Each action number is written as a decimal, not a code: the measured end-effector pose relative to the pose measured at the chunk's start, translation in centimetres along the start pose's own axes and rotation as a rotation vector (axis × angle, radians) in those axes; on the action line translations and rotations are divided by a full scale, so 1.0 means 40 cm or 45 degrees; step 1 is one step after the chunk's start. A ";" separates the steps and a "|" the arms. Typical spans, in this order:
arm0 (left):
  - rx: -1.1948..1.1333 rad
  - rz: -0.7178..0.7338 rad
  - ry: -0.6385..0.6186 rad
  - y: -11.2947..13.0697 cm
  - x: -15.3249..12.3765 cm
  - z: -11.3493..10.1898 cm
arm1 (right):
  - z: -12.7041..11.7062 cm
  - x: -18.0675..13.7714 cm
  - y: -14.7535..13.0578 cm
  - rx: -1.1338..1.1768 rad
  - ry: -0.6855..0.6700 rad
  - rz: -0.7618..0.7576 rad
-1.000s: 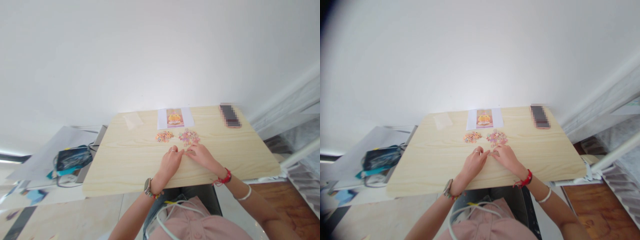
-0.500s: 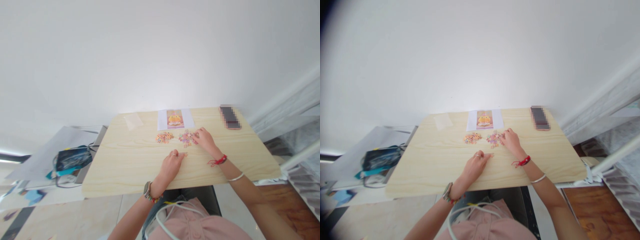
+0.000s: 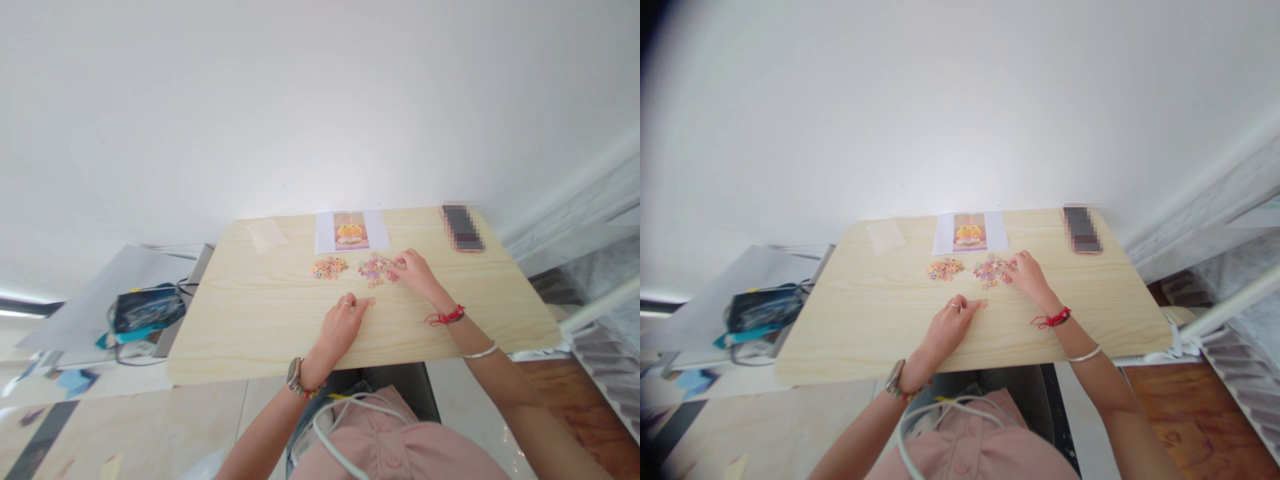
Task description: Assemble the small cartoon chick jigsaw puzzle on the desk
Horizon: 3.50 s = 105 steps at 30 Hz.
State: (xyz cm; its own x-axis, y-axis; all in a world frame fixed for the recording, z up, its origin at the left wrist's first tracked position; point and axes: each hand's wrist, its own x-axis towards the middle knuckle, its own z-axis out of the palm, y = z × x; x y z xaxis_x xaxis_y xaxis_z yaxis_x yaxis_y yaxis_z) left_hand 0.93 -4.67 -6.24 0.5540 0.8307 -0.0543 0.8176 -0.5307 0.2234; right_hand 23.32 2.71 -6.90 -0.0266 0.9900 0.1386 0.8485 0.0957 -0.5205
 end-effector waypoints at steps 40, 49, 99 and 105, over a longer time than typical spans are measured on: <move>0.198 -0.080 0.115 -0.016 0.156 -0.018 | -0.010 -0.020 0.017 0.023 -0.193 -0.320; 0.189 -0.002 0.149 -0.005 0.202 -0.021 | -0.018 -0.036 0.022 -0.094 -0.134 -0.306; 0.261 0.099 0.083 0.037 0.016 0.002 | -0.001 -0.121 -0.064 -0.159 -0.305 -0.626; 0.378 0.239 0.035 0.069 0.033 -0.005 | 0.016 -0.137 -0.058 0.014 -0.263 -0.438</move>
State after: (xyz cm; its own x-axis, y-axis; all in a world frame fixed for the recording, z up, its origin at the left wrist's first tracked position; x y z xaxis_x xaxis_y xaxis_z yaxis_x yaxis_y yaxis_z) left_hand 3.89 -4.99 -5.52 0.6977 0.7163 -0.0119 0.7142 -0.6968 -0.0660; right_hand 21.15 -2.86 -6.99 -0.4146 0.9000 0.1345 0.7659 0.4249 -0.4826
